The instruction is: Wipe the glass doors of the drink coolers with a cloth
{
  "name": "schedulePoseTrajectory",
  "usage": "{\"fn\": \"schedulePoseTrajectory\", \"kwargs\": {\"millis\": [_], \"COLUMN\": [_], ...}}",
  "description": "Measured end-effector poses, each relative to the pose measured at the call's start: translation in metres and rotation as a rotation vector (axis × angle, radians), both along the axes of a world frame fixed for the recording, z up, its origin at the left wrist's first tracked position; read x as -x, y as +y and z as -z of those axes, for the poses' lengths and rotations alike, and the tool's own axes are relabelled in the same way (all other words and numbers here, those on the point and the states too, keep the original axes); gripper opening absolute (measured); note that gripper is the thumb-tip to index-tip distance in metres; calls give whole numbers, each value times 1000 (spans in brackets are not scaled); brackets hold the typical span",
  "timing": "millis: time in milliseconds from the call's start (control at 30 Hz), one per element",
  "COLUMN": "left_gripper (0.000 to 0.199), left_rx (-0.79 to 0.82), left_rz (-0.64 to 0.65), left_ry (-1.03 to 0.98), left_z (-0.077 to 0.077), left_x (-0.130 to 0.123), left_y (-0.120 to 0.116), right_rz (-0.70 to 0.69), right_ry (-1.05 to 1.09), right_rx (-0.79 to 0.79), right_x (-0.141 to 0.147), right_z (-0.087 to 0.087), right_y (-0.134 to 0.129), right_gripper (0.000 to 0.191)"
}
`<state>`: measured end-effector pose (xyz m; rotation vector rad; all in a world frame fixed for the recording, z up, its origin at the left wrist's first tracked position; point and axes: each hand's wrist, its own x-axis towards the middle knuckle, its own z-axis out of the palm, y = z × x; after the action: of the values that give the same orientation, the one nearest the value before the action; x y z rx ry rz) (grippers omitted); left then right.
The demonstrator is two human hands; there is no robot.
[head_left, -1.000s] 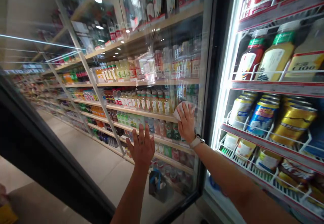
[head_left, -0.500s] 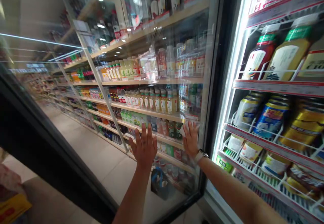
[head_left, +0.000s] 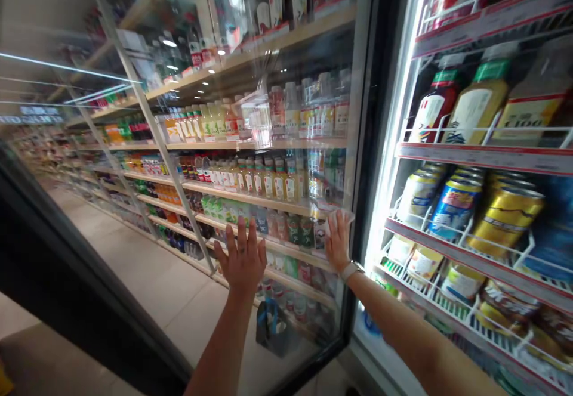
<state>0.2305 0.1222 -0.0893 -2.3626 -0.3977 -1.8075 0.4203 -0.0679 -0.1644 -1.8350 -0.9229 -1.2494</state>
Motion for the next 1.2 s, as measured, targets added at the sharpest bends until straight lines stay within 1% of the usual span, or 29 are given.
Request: {"fn": "schedulePoseTrajectory", "kwargs": {"millis": [33,67,100,133,167,200,233,267,367,433,467,500,533,567,600,633,767,833,867,900,933,967,1000,1033,1067,1100,1200], "left_gripper": [59,60,61,62,63,63,63,62,61,62,62,63,64,65,66,66,69,71,72,71,70,69,67,65,64,63,63], "left_rx": [1,-1,-5,-12,-20,-27,-33,-37,-43,-47,-50,-53,-58,-62,-67,-68,-56,-60,-71,-87,-107,-122,-133,-140,-139,-135,-112], "left_rz": [3,2,-2,-9,-18,-27,-32,-34,-15,-3,-1,0,0,0,3,6,-12,-45,-67,-88,-104,-117,-123,-124,-121,-117,-105], "left_ry": [3,6,8,9,10,7,2,-7,-38,-40,-35,-30,-28,-28,-31,-36,-13,9,5,-8,-22,-31,-36,-36,-32,-29,-23], "left_z": [0,0,0,0,0,0,0,-1,-1,-2,-3,-3,-4,-4,-5,-5,-5,-4,-3,-2,-1,0,0,0,0,0,-2], "left_x": [1,2,2,3,4,4,4,4,2,0,0,-1,-1,-1,0,0,4,6,6,7,7,7,7,7,7,7,9], "left_y": [-1,-2,-2,-3,-3,-3,-2,-2,0,2,2,2,2,2,1,1,-2,-2,-2,-3,-3,-3,-3,-4,-5,-6,-7], "right_rz": [9,11,13,9,-1,-12,-23,-31,-32,-26,-25,-24,-23,-23,-21,-17,6,8,5,3,1,-2,-4,-5,-4,-2,3], "right_ry": [16,21,22,18,12,6,0,-6,-17,-21,-25,-27,-27,-24,-18,-8,53,83,96,110,124,142,164,188,211,230,219], "right_rx": [8,12,16,14,10,5,-3,-13,-47,-61,-64,-65,-67,-69,-72,-77,-113,-136,-151,-170,-194,-220,-249,-275,-294,-308,-304], "right_x": [6,11,15,17,17,15,10,4,-22,-38,-43,-47,-48,-47,-44,-40,-13,-2,2,5,8,11,16,21,28,36,62], "right_z": [20,35,45,50,48,41,29,12,-49,-84,-95,-100,-99,-92,-79,-62,19,50,60,66,66,62,53,38,19,-3,-78], "right_y": [-1,-2,-2,-3,-4,-4,-4,-5,-9,-12,-13,-14,-14,-14,-15,-15,-13,-10,-7,-3,1,7,13,20,27,34,56], "right_gripper": [68,69,69,69,68,67,66,65,60,58,58,57,57,57,56,56,59,61,61,61,61,60,59,58,58,57,56]}}
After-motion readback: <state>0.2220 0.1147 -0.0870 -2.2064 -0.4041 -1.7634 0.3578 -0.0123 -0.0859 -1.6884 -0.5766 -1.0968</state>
